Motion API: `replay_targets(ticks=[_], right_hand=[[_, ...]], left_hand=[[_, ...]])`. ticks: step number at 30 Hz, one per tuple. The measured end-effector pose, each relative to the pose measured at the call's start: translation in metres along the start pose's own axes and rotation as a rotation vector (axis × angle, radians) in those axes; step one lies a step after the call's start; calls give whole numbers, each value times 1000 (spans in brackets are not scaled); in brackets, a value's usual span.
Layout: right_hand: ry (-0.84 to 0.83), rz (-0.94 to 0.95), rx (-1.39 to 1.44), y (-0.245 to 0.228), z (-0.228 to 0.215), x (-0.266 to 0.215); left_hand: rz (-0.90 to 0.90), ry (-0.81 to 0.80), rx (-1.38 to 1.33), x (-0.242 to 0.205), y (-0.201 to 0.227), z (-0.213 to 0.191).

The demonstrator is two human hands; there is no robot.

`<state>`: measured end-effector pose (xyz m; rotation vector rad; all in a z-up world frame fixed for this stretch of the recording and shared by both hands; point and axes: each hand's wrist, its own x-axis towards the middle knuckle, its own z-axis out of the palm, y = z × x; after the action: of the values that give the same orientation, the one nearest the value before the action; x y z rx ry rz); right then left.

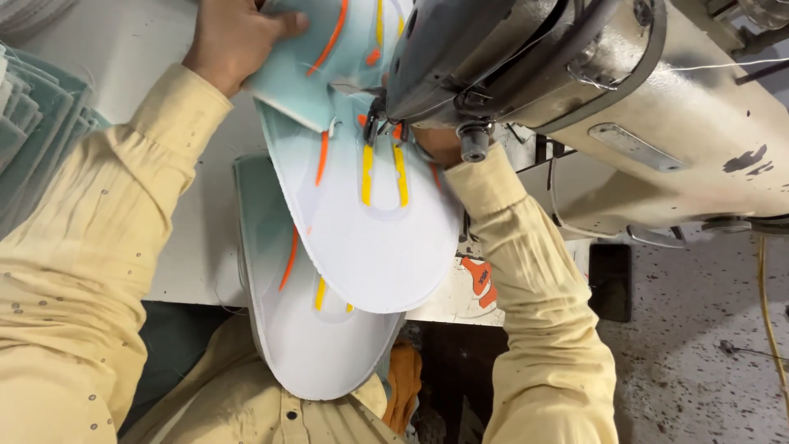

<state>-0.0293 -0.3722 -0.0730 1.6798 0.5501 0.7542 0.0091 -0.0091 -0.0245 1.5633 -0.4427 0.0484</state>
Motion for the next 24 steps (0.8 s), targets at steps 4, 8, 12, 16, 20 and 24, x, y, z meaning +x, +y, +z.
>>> replay_targets(ticks=[4,8,12,16,20,24], right_hand=[[-257,-673,-2073,14,2,-29],[-105,-1118,-2451,39,-71,-63],[232,-1779,-2825,48,-143,-89],[134,-1810,-2835,50,-176,-75],[-40,-1796,-2835,60,-186,-54],[-55,-1845,-2836,60,-175,-52]], left_hand=[[-140,260,26,9,-45,-2],[167,338,118,-105,46,30],[-226,135,-426,-211,89,72],[-403,39,-648,-247,96,93],[-374,36,-578,-230,101,87],[-347,75,-615,-215,106,87]])
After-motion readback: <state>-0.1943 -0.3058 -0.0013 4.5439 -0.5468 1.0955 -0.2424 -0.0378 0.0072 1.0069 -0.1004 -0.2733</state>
